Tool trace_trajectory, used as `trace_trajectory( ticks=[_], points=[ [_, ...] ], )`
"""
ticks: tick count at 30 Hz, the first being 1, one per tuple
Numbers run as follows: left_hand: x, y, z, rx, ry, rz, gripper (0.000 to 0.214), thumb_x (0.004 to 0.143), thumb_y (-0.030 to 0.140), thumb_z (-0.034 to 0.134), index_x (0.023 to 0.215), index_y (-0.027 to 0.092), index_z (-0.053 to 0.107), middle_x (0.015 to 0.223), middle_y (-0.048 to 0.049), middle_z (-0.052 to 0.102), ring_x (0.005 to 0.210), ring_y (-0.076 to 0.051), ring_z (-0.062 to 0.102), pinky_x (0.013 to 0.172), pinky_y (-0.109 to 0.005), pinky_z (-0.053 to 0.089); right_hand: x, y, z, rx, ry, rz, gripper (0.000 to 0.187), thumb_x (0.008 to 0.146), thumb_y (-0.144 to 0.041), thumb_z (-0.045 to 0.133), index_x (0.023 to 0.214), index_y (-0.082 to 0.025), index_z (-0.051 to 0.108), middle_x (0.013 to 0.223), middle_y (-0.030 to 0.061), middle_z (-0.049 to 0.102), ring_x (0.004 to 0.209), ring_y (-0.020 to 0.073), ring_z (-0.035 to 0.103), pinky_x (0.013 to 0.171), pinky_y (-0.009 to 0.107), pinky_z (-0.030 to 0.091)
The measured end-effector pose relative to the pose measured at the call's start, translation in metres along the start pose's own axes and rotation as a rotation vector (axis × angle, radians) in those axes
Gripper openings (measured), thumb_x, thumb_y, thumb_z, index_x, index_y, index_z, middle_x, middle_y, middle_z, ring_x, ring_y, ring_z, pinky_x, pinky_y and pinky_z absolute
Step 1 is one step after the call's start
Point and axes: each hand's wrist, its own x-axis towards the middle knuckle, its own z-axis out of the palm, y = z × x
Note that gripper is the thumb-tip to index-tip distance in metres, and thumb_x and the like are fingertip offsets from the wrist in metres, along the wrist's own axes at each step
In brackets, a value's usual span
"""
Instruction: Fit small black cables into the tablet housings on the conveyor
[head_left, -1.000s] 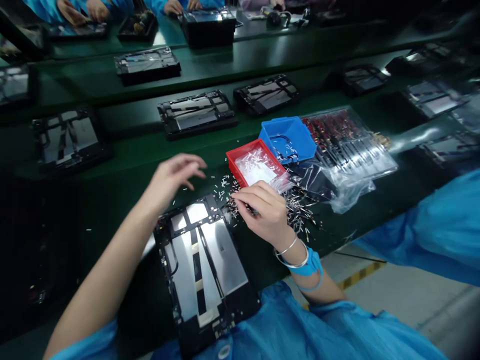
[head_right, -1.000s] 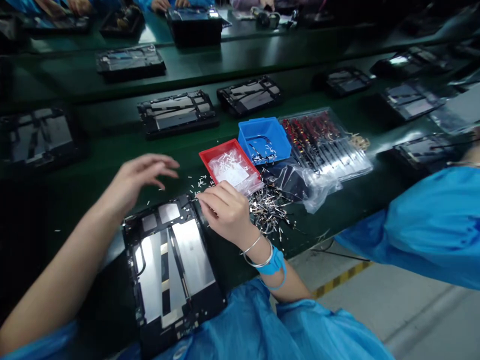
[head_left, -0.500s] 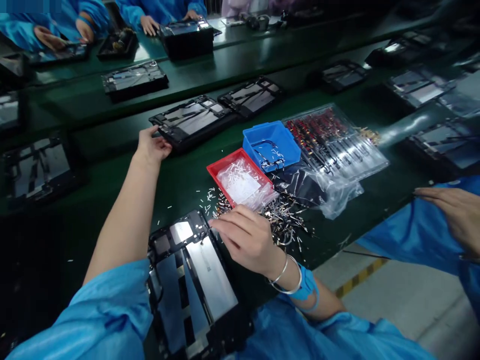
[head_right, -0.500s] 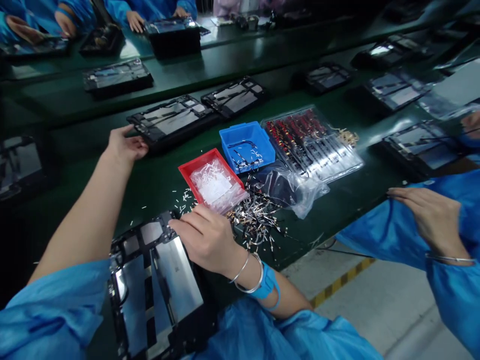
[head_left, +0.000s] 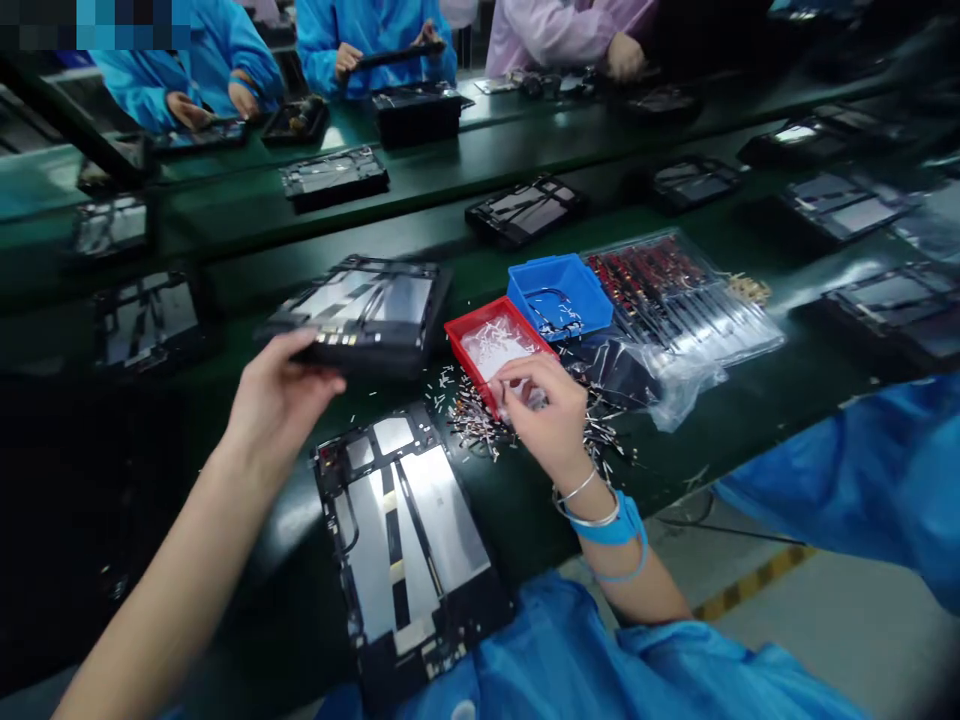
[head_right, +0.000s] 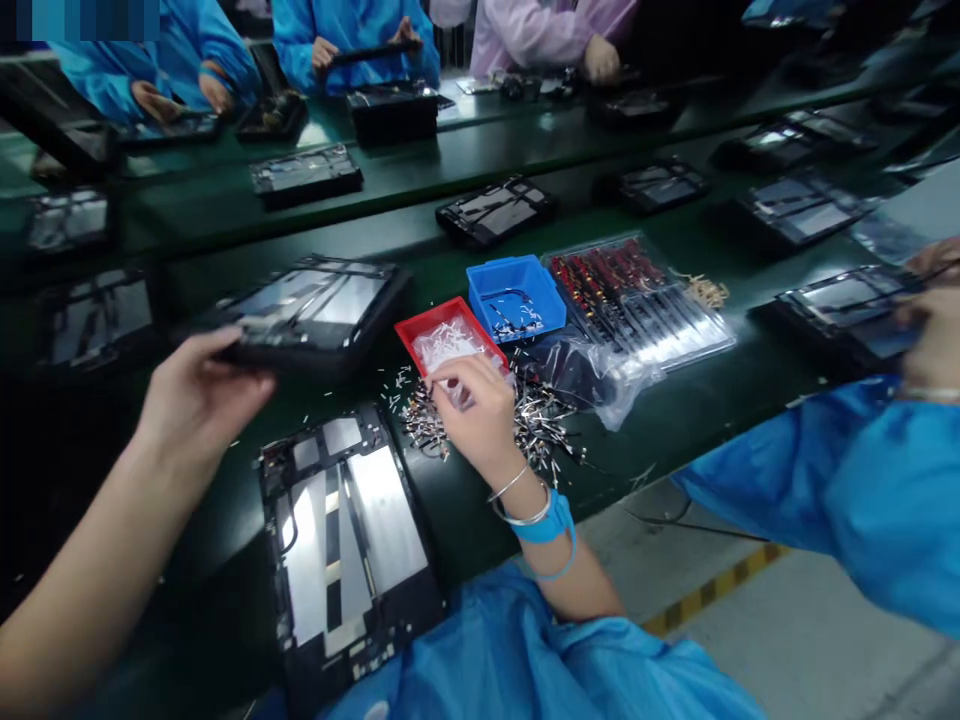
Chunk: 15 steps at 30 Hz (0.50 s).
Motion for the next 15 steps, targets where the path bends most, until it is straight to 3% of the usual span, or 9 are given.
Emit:
trace_trajectory(
  ticks=[2, 4, 6, 8, 12, 15],
  points=[
    [-0.057, -0.016, -0.026, -0.059, 0.101, -0.017, 0.004, 0.067, 0.025, 0.059, 0.064, 0.023, 0.058, 0.064, 0.0044, 0.063, 0.056, -0.012, 0.053, 0.046, -0.020, 0.047, 0.001, 0.004, -0.002, 0.029, 0.025, 0.101, 0.011, 0.077, -0.012, 0.060, 0.070, -0.020, 0.063, 0.071, -0.0017, 0.067, 0.064, 0.0113, 0.059, 0.055, 0.024, 0.046],
    [-0.114, -0.041, -0.045, -0.094, 0.138, -0.137, 0.006, 0.064, 0.028, 0.065, 0.058, 0.027, 0.065, 0.064, 0.0028, 0.065, 0.053, -0.017, 0.056, 0.051, -0.029, 0.054, 0.001, 0.007, -0.001, 0.079, 0.054, 0.192, 0.006, 0.075, -0.016, 0.064, 0.070, -0.019, 0.064, 0.069, -0.0020, 0.066, 0.060, 0.0103, 0.058, 0.052, 0.023, 0.045],
    [-0.163, -0.071, -0.056, -0.167, 0.179, -0.267, 0.004, 0.060, 0.035, 0.072, 0.062, 0.031, 0.071, 0.071, 0.0011, 0.070, 0.061, -0.023, 0.061, 0.057, -0.035, 0.057, -0.001, 0.006, 0.002, 0.149, 0.072, 0.253, 0.003, 0.072, -0.019, 0.067, 0.071, -0.018, 0.064, 0.069, -0.0021, 0.066, 0.058, 0.0099, 0.058, 0.051, 0.022, 0.046],
    [-0.201, -0.098, -0.057, -0.284, 0.210, -0.403, 0.016, 0.058, 0.038, 0.078, 0.069, 0.028, 0.074, 0.078, -0.0008, 0.072, 0.068, -0.026, 0.065, 0.064, -0.037, 0.058, -0.003, -0.001, 0.007, 0.230, 0.054, 0.277, 0.006, 0.070, -0.019, 0.070, 0.072, -0.018, 0.064, 0.070, -0.0021, 0.066, 0.058, 0.0098, 0.059, 0.050, 0.022, 0.046],
    [-0.234, -0.129, -0.048, -0.452, 0.066, -0.576, 0.031, 0.059, 0.046, 0.082, 0.077, 0.022, 0.075, 0.092, -0.0054, 0.074, 0.072, -0.025, 0.066, 0.070, -0.036, 0.057, -0.007, -0.030, 0.016, 0.330, -0.125, 0.259, 0.007, 0.072, -0.021, 0.069, 0.075, -0.019, 0.063, 0.071, -0.0022, 0.066, 0.062, 0.0102, 0.061, 0.051, 0.022, 0.048],
    [-0.234, -0.135, -0.050, -0.568, -0.253, -0.676, 0.036, 0.071, 0.049, 0.074, 0.091, 0.019, 0.076, 0.111, -0.0125, 0.070, 0.092, -0.029, 0.067, 0.071, -0.035, 0.056, -0.009, -0.058, 0.022, 0.381, -0.327, 0.289, 0.009, 0.072, -0.022, 0.070, 0.077, -0.019, 0.064, 0.073, -0.0017, 0.066, 0.065, 0.0103, 0.061, 0.054, 0.022, 0.049]
  ],
)
